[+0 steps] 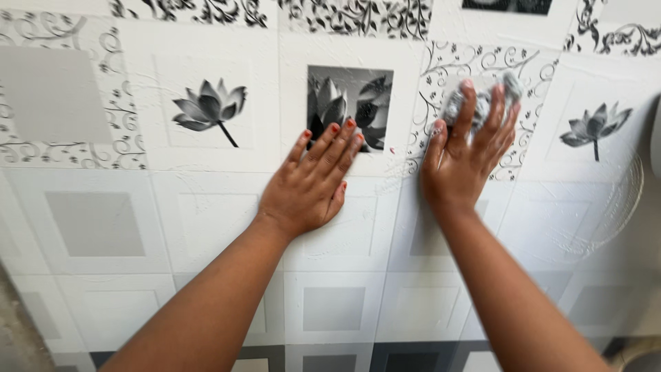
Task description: The person scrubs patterned wall tiles with a wet cloth, repeatedly dipping the cloth into a metal bowl of water. They wipe the tiles around a pink sink, then rinse the cloth under the tap and wring it out.
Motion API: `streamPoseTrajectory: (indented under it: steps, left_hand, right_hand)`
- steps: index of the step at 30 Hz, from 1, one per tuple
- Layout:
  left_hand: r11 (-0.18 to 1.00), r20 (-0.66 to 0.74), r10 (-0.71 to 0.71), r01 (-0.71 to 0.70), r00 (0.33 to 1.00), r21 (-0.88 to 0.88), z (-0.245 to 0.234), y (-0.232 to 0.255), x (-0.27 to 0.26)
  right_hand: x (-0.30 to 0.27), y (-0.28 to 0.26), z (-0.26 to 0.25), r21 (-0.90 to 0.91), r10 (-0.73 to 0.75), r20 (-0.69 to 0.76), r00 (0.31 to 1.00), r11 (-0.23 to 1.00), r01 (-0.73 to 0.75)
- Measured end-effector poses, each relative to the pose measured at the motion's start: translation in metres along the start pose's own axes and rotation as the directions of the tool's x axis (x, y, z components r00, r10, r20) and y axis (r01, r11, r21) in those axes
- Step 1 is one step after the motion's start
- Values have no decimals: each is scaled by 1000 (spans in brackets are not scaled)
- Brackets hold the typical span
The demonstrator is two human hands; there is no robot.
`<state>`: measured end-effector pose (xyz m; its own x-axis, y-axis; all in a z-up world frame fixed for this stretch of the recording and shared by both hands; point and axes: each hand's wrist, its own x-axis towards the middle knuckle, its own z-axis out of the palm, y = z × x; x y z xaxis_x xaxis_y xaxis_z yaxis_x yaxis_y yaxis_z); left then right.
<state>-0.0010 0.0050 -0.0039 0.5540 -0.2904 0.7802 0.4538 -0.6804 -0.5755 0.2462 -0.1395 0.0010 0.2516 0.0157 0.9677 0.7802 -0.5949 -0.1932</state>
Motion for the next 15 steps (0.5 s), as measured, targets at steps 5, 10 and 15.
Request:
streamPoseTrajectory:
  steps: [5, 10, 15]
  left_hand:
    - [973, -91, 180, -191, 979, -129, -23, -38, 59]
    - [985, -47, -160, 157, 986, -66, -26, -48, 122]
    - [984, -89, -173, 168, 981, -61, -18, -36, 119]
  right_hand:
    - [97, 45, -40, 199, -48, -78, 996, 978, 62]
    - [127, 98, -58, 358, 217, -57, 974, 916, -183]
    - [26, 124, -51, 196, 206, -97, 974, 963, -185]
